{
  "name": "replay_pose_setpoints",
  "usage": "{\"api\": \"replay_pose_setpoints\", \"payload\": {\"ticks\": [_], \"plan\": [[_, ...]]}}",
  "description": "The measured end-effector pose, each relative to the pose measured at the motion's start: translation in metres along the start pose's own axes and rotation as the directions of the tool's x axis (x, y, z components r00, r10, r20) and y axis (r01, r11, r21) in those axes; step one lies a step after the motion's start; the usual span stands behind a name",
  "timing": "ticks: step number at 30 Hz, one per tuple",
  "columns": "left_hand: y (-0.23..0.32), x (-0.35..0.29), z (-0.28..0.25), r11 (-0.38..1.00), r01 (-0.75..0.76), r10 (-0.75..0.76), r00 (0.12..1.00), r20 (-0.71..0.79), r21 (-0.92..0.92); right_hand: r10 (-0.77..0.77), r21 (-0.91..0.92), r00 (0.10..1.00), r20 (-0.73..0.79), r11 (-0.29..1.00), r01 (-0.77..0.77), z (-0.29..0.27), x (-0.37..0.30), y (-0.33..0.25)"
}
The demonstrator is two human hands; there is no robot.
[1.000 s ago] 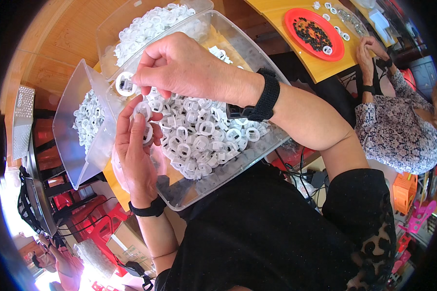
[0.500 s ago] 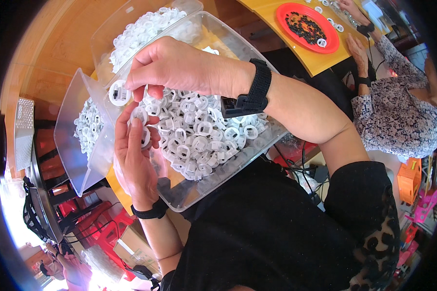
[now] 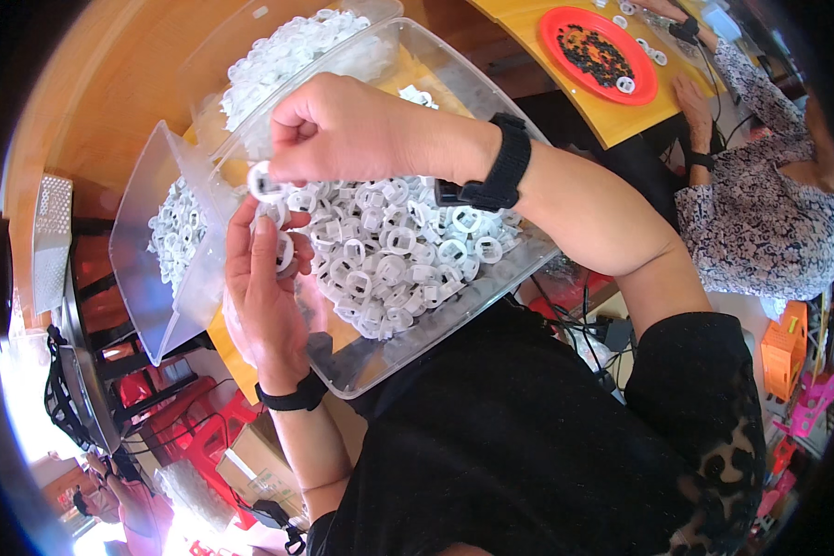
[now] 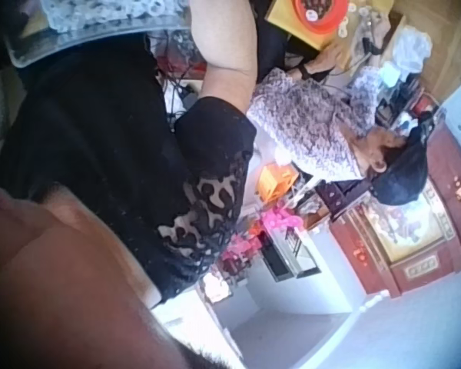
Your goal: Assembling small black components into white plastic circular housings manually at a workshop table.
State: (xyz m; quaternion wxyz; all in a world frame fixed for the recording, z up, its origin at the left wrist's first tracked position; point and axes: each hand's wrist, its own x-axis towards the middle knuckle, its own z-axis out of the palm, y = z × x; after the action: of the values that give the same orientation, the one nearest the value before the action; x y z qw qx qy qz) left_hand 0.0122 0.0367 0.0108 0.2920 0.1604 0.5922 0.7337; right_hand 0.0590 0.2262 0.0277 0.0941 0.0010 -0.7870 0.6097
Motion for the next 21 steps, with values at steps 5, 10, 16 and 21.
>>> {"api": "replay_pose_setpoints", "payload": {"ticks": [5, 10, 16, 21], "plan": [[0.005, -0.003, 0.011, 0.996, 0.035, -0.027, 0.996, -0.086, 0.086, -0.085, -0.155, 0.996, 0.02, 0.984, 0.087, 0.005, -0.004, 0.0], [0.004, -0.004, 0.004, 0.991, 0.043, -0.039, 0.999, -0.033, 0.123, -0.174, -0.098, 0.983, 0.058, 0.979, 0.179, 0.013, -0.006, -0.008], [0.006, -0.003, -0.011, 0.998, 0.013, -0.016, 0.999, -0.044, -0.057, -0.306, 0.057, 0.948, 0.094, 0.952, 0.301, 0.019, 0.0, -0.001], [0.034, 0.013, -0.066, 0.968, -0.038, -0.003, 0.987, -0.163, -0.249, 0.137, -0.307, 0.99, -0.031, 0.941, -0.14, 0.002, 0.018, 0.023]]}}
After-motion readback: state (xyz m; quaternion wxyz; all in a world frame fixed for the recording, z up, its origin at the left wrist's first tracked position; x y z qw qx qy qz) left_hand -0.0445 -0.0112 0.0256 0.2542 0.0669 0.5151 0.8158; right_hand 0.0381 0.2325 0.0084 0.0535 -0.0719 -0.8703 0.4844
